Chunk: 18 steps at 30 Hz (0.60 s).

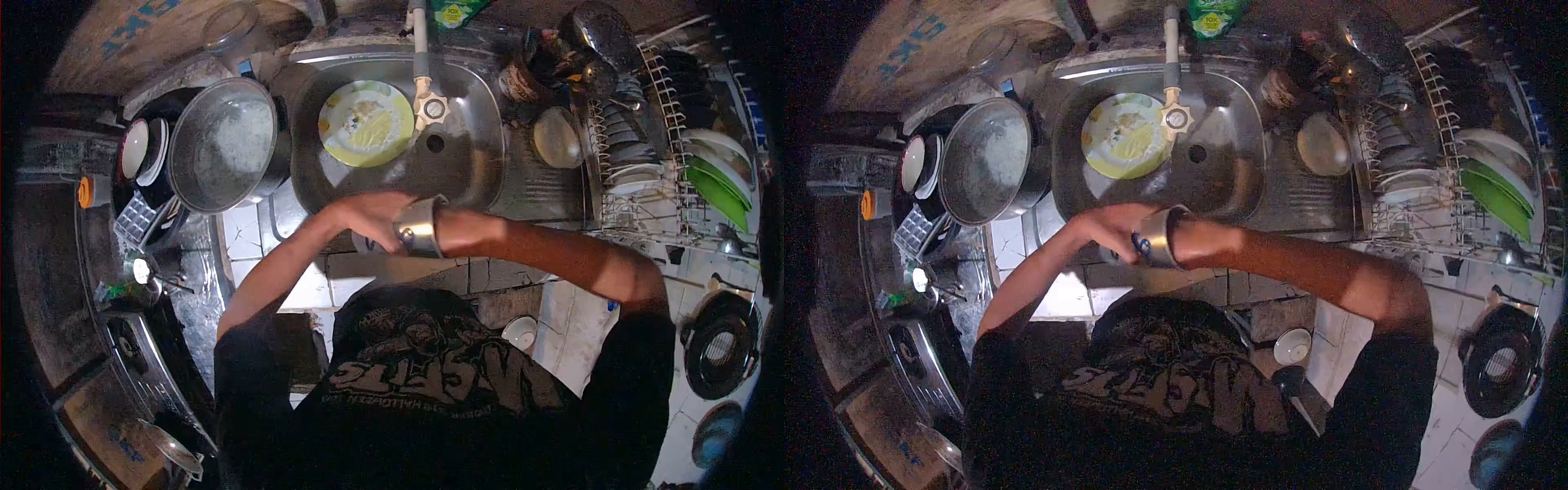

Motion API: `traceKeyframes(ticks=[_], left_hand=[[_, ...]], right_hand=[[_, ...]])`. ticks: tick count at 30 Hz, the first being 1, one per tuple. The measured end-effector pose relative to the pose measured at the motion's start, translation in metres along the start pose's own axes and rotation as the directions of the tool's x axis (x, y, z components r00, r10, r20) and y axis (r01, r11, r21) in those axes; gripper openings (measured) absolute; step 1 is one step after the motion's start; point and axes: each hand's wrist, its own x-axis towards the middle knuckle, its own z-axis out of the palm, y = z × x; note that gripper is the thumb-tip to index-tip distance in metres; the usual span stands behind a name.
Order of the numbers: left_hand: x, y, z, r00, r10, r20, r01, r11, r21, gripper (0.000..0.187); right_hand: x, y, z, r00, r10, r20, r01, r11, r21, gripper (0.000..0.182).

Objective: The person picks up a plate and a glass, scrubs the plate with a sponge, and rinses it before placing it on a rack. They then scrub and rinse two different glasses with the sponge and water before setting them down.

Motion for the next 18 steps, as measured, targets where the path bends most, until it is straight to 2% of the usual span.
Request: traceKeyframes(ticks=[1, 2, 4, 5, 6, 7, 8, 9, 10, 12, 13, 14, 16, 17, 18], left_hand=[[0.006, 0.003, -0.004, 0.993, -0.051, 0.103, 0.057, 0.997, -0.057, 0.055], [0.009, 0.005, -0.003, 0.993, -0.046, 0.108, 0.052, 0.997, -0.055, 0.055], [0.012, 0.010, -0.012, 0.970, -0.147, 0.196, 0.171, 0.979, -0.111, 0.060], [0.019, 0.026, -0.019, 0.944, -0.163, 0.288, 0.152, 0.986, 0.060, 0.071], [0.017, 0.023, -0.015, 0.940, -0.164, 0.298, 0.153, 0.986, 0.061, 0.071], [0.013, 0.018, -0.008, 0.997, -0.030, 0.077, 0.016, 0.982, 0.187, 0.074], [0.011, 0.018, -0.006, 0.980, 0.144, -0.135, -0.090, 0.935, 0.342, 0.078], [0.002, 0.047, -0.009, 0.966, 0.150, -0.209, -0.074, 0.940, 0.334, 0.078], [0.003, 0.052, 0.001, 0.967, 0.152, -0.205, -0.076, 0.939, 0.336, 0.078], [0.006, 0.056, 0.014, 0.835, 0.162, -0.526, 0.226, 0.770, 0.596, 0.077], [0.010, 0.039, 0.019, 0.728, 0.427, -0.536, 0.182, 0.633, 0.752, 0.075], [0.011, 0.029, 0.019, 0.729, 0.425, -0.537, 0.183, 0.634, 0.751, 0.075], [0.015, 0.013, 0.010, 0.545, 0.566, -0.619, 0.244, 0.599, 0.763, 0.074], [0.013, 0.015, 0.006, 0.563, 0.561, -0.607, 0.199, 0.621, 0.758, 0.076], [0.009, 0.017, 0.004, 0.559, 0.560, -0.611, 0.200, 0.625, 0.755, 0.076]], right_hand=[[0.020, -0.037, -0.013, 0.965, 0.247, -0.086, -0.156, 0.807, 0.570, 0.031], [0.023, -0.036, -0.003, 0.964, 0.252, -0.089, -0.159, 0.808, 0.568, 0.031], [0.025, -0.020, 0.012, 0.887, 0.436, -0.150, -0.273, 0.759, 0.592, 0.020], [0.023, -0.007, 0.016, 0.848, 0.527, -0.055, -0.414, 0.724, 0.552, 0.017], [0.019, 0.006, 0.021, 0.793, 0.607, 0.040, -0.544, 0.678, 0.494, 0.015], [0.024, 0.029, 0.033, 0.839, 0.544, 0.024, -0.544, 0.839, 0.030, 0.017], [0.021, 0.040, 0.031, 0.857, 0.515, 0.015, -0.515, 0.857, 0.009, 0.017], [0.019, 0.040, 0.023, 0.874, 0.486, -0.015, -0.482, 0.869, 0.110, 0.017], [0.014, 0.040, 0.016, 0.885, 0.464, -0.044, -0.442, 0.865, 0.240, 0.018], [0.012, 0.023, -0.006, 0.898, 0.429, -0.097, -0.351, 0.832, 0.430, 0.018], [0.011, 0.012, -0.013, 0.902, 0.413, -0.122, -0.306, 0.814, 0.493, 0.019], [0.013, 0.001, -0.017, 0.898, 0.416, -0.144, -0.285, 0.799, 0.530, 0.019], [0.018, -0.013, -0.020, 0.822, 0.535, -0.193, -0.279, 0.675, 0.682, 0.019], [0.018, -0.017, -0.019, 0.775, 0.598, -0.206, -0.266, 0.603, 0.752, 0.018], [0.012, -0.016, -0.024, 0.821, 0.536, -0.198, -0.402, 0.788, 0.467, 0.017]])
